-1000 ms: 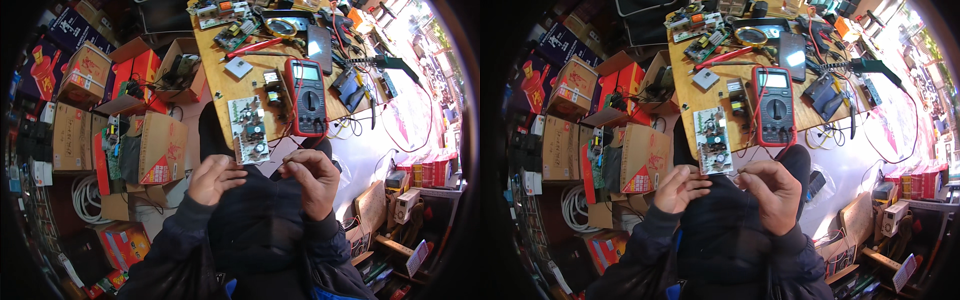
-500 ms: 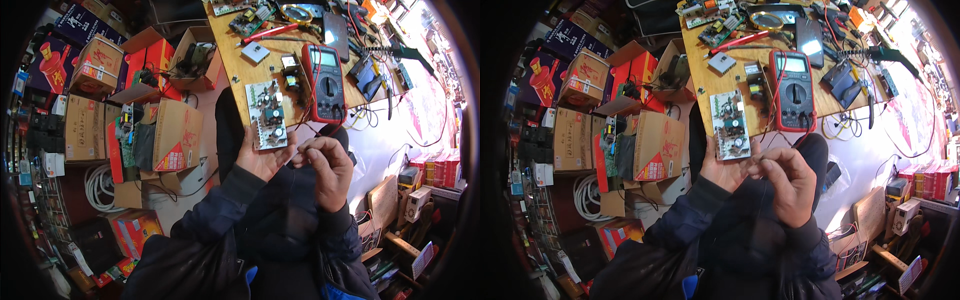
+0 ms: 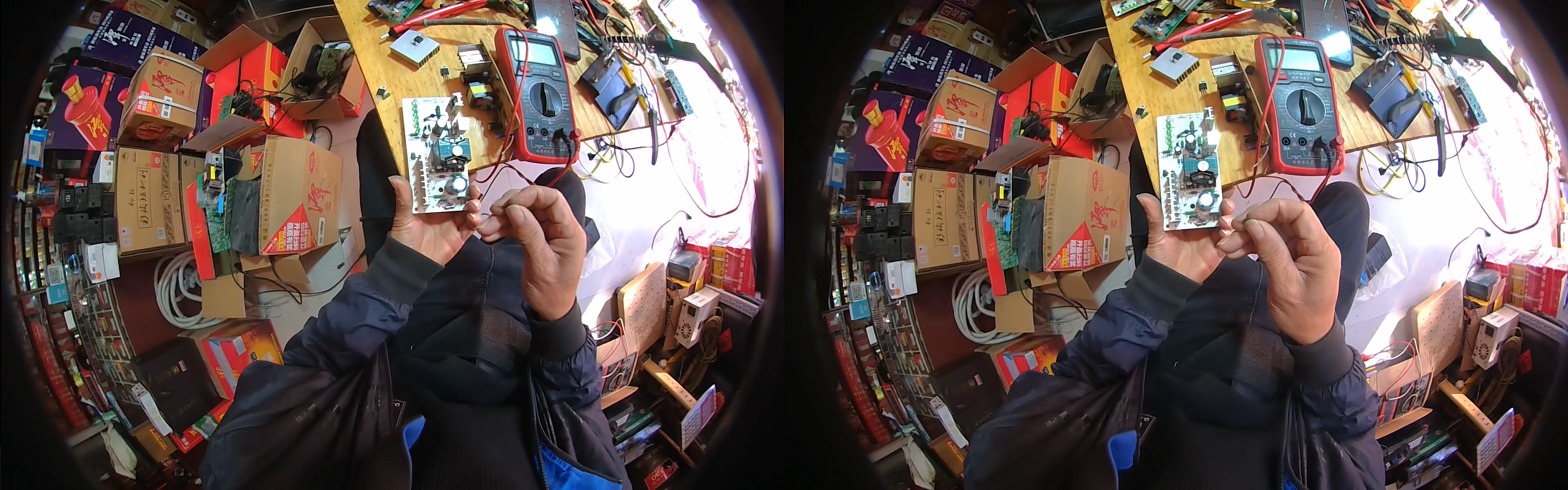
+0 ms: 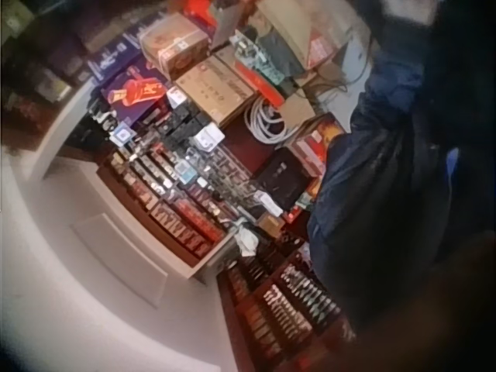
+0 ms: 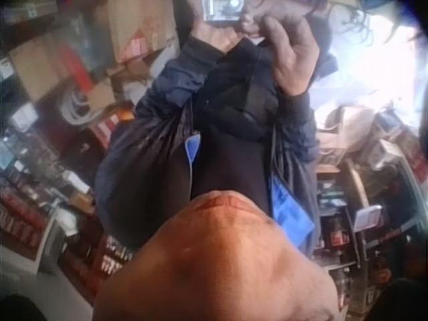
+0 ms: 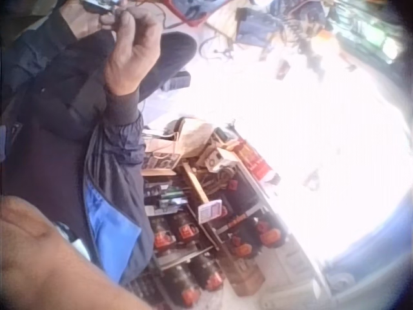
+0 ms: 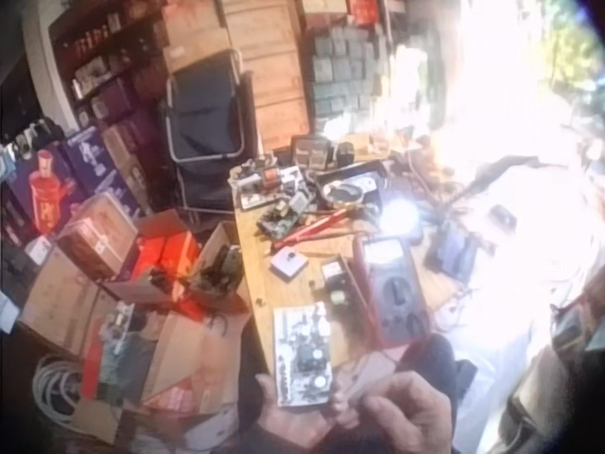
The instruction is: The person sits on the floor and uses pliers to strip and cut wires on a small circuit board. They then use a soldering iron to work on the board and place it on the table.
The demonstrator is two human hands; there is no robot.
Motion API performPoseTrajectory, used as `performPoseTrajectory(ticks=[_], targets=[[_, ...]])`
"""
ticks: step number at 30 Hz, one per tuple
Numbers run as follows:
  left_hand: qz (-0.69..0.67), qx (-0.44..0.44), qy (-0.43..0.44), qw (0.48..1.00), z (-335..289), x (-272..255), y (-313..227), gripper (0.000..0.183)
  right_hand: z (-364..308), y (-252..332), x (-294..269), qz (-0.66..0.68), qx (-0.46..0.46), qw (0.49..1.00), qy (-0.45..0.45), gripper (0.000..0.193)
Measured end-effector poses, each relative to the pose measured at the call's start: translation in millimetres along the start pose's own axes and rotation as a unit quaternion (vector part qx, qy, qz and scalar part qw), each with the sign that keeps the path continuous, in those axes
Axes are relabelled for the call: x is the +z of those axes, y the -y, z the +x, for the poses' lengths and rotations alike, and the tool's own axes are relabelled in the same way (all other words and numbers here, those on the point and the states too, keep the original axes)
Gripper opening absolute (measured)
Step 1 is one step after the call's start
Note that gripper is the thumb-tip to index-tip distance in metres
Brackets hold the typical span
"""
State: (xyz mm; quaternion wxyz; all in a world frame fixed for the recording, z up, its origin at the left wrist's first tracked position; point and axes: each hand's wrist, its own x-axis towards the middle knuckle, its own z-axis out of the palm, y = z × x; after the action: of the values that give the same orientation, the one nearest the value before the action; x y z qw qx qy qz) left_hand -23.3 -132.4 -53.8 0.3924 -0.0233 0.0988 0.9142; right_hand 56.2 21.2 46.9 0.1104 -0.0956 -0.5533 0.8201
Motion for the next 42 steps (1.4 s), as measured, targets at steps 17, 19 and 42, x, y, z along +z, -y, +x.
performPoseTrajectory(ticks=[17,19,42], targets=[[0.124,0.023,-0.071,0.989,-35.0,30.6,-16.3,0.116,-4.1,-9.4,10.3,-0.007,-0.029,0.999,0.038,0.011],[0.127,0.021,-0.095,0.987,-38.0,35.5,-14.3,0.116,-5.7,-8.1,9.3,-0.010,-0.026,0.999,0.033,0.011],[0.222,0.050,-0.116,0.967,-70.7,73.3,20.1,0.091,-7.4,-0.7,9.0,-0.314,-0.376,0.872,0.019,0.028]])
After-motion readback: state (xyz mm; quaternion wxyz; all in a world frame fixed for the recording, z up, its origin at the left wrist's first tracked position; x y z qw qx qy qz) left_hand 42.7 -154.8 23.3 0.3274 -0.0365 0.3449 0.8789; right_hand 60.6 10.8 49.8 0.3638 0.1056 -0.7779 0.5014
